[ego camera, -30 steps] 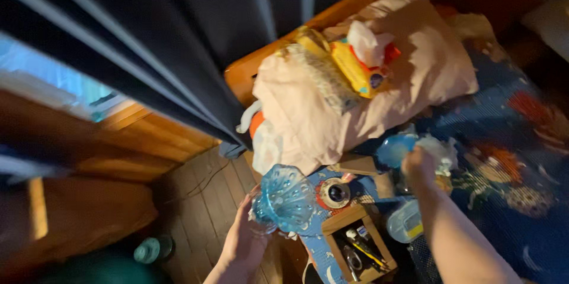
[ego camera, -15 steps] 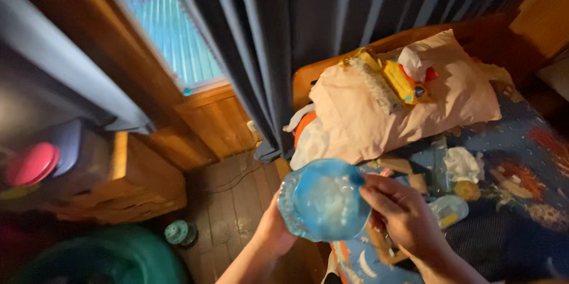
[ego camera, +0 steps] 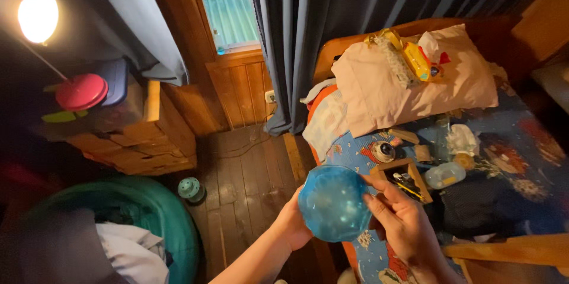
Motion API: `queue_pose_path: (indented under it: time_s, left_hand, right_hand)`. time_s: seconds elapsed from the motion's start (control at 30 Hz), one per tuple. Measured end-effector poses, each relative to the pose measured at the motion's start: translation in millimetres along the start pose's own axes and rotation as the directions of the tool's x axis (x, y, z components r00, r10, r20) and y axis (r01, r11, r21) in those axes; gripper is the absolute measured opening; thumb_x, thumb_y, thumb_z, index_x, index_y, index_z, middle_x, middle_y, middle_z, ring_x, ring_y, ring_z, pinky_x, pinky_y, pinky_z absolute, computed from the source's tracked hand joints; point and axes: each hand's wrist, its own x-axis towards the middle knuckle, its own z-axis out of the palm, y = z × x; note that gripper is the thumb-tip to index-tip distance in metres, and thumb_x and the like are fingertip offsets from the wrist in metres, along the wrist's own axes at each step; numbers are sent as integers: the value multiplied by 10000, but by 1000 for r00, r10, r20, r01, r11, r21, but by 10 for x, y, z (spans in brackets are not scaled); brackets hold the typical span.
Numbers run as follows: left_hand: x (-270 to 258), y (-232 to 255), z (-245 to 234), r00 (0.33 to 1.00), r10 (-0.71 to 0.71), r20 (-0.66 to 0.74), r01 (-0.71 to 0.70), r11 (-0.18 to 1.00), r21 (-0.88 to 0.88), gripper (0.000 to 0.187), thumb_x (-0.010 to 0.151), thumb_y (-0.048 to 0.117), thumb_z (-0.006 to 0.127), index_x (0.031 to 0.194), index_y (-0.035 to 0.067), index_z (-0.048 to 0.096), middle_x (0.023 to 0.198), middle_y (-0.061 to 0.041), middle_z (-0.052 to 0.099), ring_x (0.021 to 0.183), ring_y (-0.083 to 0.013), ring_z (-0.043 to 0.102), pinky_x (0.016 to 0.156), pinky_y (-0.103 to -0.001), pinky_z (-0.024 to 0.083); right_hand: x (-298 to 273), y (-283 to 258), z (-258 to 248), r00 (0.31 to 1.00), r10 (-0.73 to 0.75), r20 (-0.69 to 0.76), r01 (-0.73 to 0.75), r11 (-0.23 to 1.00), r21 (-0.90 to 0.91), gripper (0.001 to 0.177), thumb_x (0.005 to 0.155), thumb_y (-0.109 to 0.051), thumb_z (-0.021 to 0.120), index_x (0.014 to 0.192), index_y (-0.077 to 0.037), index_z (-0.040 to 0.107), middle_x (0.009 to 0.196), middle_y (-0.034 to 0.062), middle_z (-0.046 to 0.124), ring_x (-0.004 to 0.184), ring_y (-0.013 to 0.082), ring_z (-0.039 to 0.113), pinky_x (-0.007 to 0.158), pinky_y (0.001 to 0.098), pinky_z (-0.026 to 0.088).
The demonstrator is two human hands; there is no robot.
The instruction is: The person wipes a wooden bed frame with a white cloth, then cleans a blue glass lamp shade and a clear plastic container using wipes. The person plugs in the lamp to test it and continues wiping the items before placing them back on the bed.
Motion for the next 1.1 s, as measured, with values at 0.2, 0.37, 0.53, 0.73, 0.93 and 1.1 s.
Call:
queue_pose_path:
  time_s: [0.2,0.37,0.53,0.73,0.93,1.1]
  left_hand:
    - [-299,-368,169,999,31,-9,-31,999,-31,525,973,505,536,1303,111,647,1286,-104,700,1155,-274,672,1021,-477,545]
    - [-394,-744,345,997,36,-72,-36,999,3,527,996,516,534,1321,116,647,1297,-91,694,1147,-252,682,1006,-462,562]
    - [-393,-1377,342,999,44,-24,-43,999,14,544,1009,530,488,1317,109,641,1281,-90,702,1128,-254,695,962,-480,568]
    - [-508,-2114,535,999,48,-15,-49,998,-31,522,990,535,472,1270,132,651,1241,-93,720,1089,-290,692,890,-515,567]
    - [-649,-2295,602,976,215,25,-210,969,-127,542,1024,521,477,1317,87,615,1262,-151,700,1108,-330,690,875,-531,604]
    - [-1072,-1928,692,941,339,5,-339,940,42,535,989,444,475,1322,46,603,1218,-192,713,1021,-391,729,740,-465,640]
  right_hand:
    - [-443,-148,-22,998,62,-23,-61,997,36,440,942,-171,610,1377,-121,650,632,-13,580,502,77,462,461,236,354]
    - [-760,69,-377,994,53,-93,-42,992,117,444,999,-207,526,1412,-85,631,631,66,589,515,127,497,492,271,401]
    - [-1073,789,-932,990,-72,-120,95,976,196,473,1004,-144,580,1463,-36,547,906,88,674,752,129,577,697,260,481]
    - [-1162,1988,-1175,901,91,424,-126,991,55,581,792,-25,728,1351,-100,587,1199,89,731,1110,204,662,951,368,506]
    - [-1271,3202,-1209,800,82,595,64,973,-220,215,817,-171,762,986,-42,727,983,39,729,1014,119,659,940,286,495]
    - [-1560,4348,-1657,793,221,568,-49,952,-302,190,818,-233,792,863,-83,683,812,-3,695,792,114,643,773,302,551]
